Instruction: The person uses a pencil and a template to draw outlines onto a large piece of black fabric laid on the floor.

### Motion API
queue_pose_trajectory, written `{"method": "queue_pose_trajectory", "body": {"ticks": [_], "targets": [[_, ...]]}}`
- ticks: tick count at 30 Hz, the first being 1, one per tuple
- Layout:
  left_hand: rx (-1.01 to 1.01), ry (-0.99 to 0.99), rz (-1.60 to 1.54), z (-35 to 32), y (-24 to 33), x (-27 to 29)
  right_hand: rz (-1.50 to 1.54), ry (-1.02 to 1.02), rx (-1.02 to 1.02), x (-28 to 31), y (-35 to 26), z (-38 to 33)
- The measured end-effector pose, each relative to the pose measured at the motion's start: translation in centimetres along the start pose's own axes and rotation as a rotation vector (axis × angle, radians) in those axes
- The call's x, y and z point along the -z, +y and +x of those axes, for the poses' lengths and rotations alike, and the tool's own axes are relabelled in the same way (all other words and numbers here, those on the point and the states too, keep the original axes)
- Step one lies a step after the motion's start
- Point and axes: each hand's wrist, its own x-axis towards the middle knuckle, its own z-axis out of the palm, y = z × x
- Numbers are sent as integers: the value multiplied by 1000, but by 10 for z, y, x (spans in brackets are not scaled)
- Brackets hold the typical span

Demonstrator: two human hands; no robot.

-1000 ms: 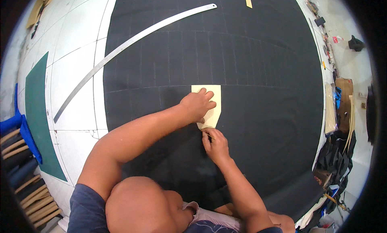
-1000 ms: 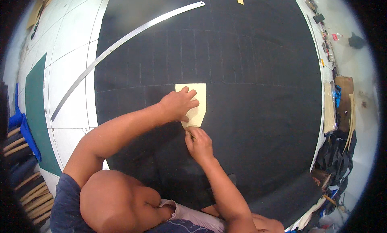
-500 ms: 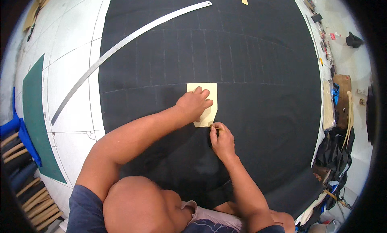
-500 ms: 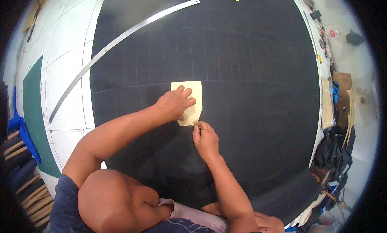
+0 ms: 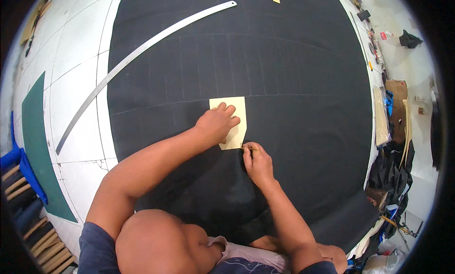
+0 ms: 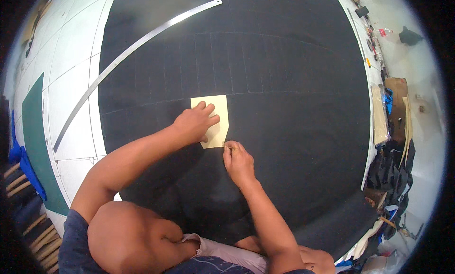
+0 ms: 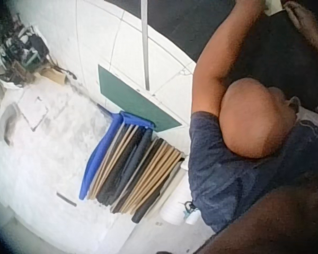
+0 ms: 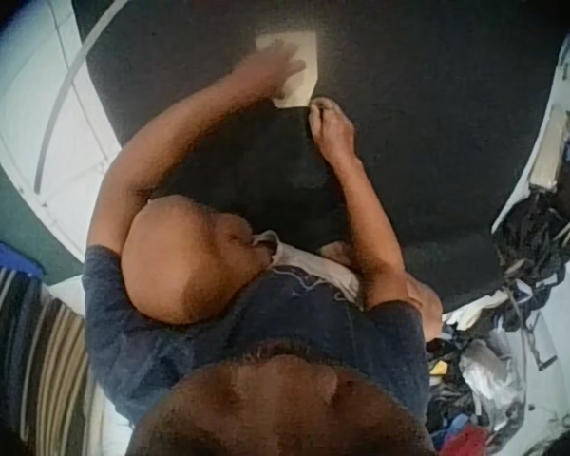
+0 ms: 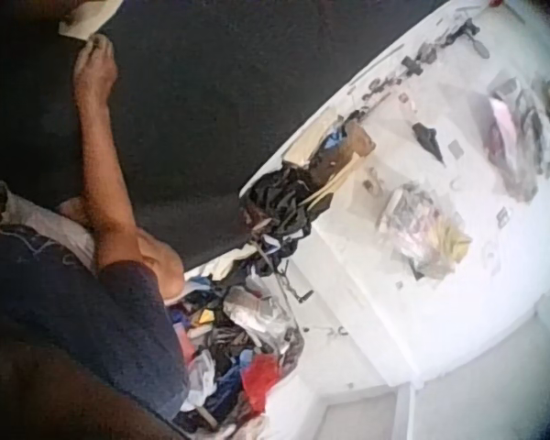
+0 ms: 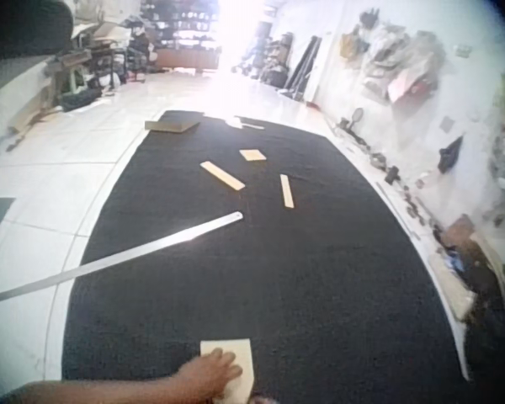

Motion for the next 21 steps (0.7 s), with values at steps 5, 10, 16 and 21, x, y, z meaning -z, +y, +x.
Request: {"method": "queue_pose_trajectory", "body": {"ticks": [5,10,16,21], "targets": [[2,-11,4,1,1,0,3,28,43,-1,6,-1],[-4,-16,10,-1,-1,1,-6,34,66,-1,6,0],[-1,-27,26,1,1,1,-17,12,58,-1,5,10],[5,-25,30,-3,-3,-1,45,0,24,7,2,16]]}}
